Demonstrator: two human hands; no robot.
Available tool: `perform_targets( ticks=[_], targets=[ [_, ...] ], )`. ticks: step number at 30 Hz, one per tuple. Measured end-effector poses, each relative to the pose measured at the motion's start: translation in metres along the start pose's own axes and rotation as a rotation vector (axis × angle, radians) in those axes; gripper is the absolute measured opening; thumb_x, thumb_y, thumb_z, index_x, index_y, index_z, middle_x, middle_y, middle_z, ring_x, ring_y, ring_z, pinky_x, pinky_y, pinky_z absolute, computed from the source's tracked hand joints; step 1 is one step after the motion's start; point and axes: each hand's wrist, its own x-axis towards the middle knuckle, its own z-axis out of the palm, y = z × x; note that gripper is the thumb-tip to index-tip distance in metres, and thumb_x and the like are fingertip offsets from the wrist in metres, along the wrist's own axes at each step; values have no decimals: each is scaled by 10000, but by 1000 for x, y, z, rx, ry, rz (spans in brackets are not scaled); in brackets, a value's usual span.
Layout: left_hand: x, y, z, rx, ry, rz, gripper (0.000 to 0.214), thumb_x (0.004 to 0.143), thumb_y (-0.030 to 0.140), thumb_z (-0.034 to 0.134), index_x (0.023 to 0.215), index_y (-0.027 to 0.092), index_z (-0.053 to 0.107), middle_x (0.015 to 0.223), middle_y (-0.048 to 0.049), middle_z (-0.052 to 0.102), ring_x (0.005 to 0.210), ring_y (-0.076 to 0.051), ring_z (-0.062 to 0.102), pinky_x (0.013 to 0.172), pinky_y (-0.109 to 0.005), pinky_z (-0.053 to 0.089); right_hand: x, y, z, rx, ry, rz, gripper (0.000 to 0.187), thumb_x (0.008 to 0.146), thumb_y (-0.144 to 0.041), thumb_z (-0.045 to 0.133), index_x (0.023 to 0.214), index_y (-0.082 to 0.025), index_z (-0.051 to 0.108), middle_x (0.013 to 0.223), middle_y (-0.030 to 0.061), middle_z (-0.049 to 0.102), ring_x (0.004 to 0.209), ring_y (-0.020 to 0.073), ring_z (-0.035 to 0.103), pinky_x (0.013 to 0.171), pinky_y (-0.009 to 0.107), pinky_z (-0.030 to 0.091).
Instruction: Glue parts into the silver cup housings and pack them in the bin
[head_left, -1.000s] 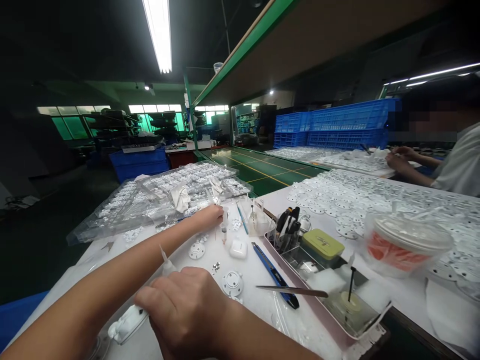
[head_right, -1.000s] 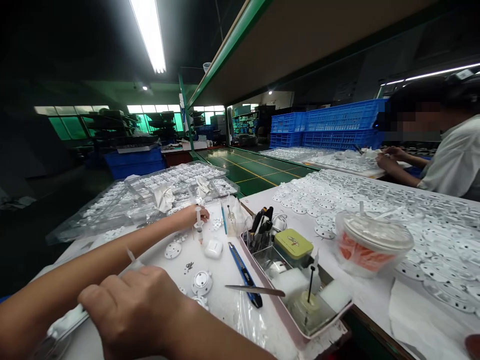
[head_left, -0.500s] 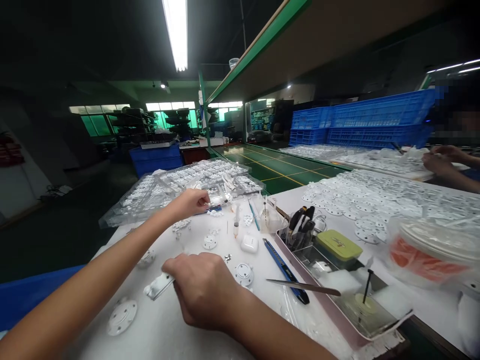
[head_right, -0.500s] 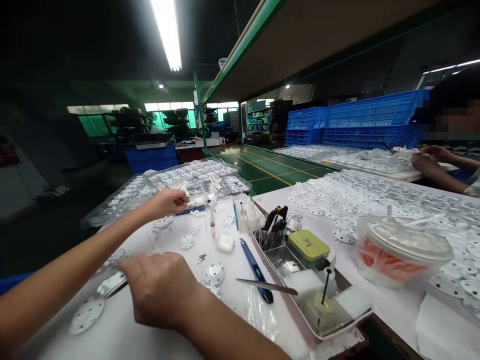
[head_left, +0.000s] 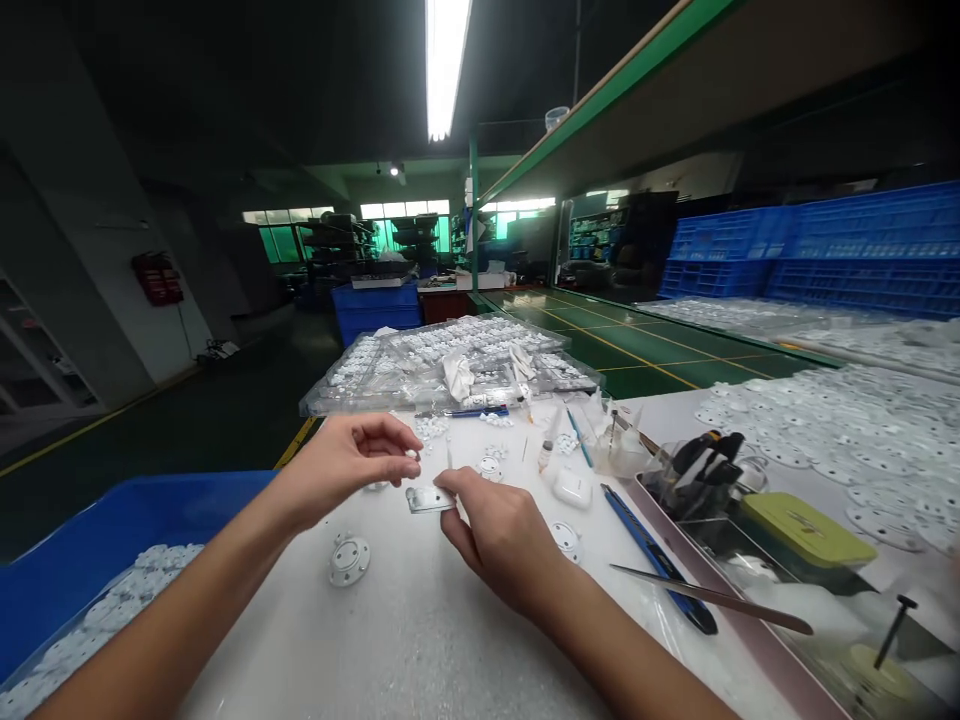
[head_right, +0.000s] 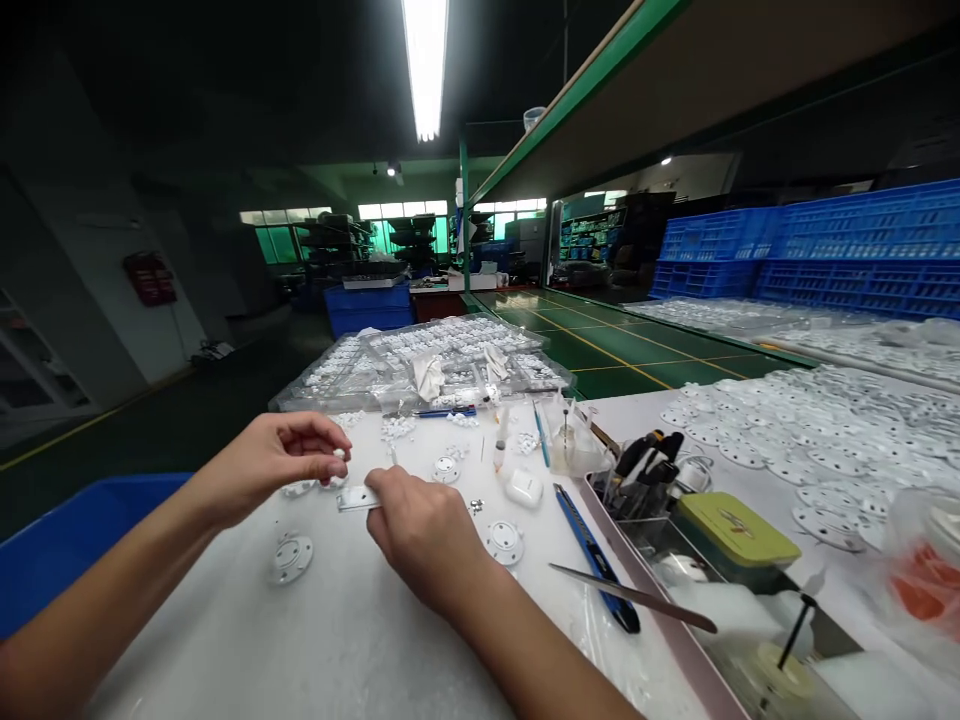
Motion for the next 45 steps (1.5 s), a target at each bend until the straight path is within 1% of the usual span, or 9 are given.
perform_targets(
  ticks=[5,8,12,19,28,33,36,42,45],
  targets=[
    [-8,-20,15,-253,-45,-47,208,633,252,819,748,157,673,807,-55,664,749,-180,622,708,-303,509,-1,-2,2,18,-6,-39,174,839,-74,430,963,-150,527,693,-4,573,591,99,526,540,206,385],
    [-8,-28,23,-319,-79,-43,222,630,280,820,710,150,658,862,-61,641,804,-186,610,749,-306,498,-2,-4,2,-19,6,-45,137,849,-81,447,917,-147,546,672,4,570,591,104,526,550,211,387],
    [-10,-34,30,-351,-90,-35,208,676,289,788,699,160,626,833,-30,606,811,-165,584,770,-283,467,-3,-6,2,-92,1,-79,131,857,-82,441,810,-153,541,627,4,532,555,115,481,517,233,347],
    [-11,-36,25,-269,-108,15,164,793,306,683,725,163,641,879,-40,617,835,-165,565,784,-277,441,-2,-8,3,-72,61,-60,62,853,-95,506,852,-145,543,646,12,566,603,123,549,557,239,386],
    [-15,-33,28,-315,-128,37,194,812,285,666,721,172,537,878,-23,614,834,-151,561,761,-263,440,0,-11,1,-36,53,-102,88,849,-83,507,894,-156,525,654,12,583,597,122,557,565,243,414],
    [-15,-33,23,-200,-156,80,188,845,345,629,774,183,565,914,-22,614,864,-155,548,772,-274,422,-2,-12,1,19,72,-39,95,843,-93,512,901,-168,521,654,-3,576,591,108,558,555,225,417],
    [-15,-33,19,-143,-203,88,194,861,368,606,799,185,588,937,-26,615,874,-157,544,776,-282,412,-2,-12,1,11,87,-55,93,839,-85,522,890,-163,523,651,-9,574,578,101,550,548,220,411],
    [-15,-36,23,-300,-175,0,179,837,322,649,793,170,566,928,-20,610,873,-146,538,793,-271,406,0,-12,0,-4,88,-80,87,829,-71,532,864,-151,534,639,-5,568,571,103,541,543,223,404],
    [-14,-38,24,-385,-197,-32,192,819,288,673,760,155,548,898,-16,602,806,-116,519,738,-238,390,-1,-12,1,33,100,-42,79,823,-86,544,861,-156,535,622,-19,543,535,90,501,518,214,381]
  ],
)
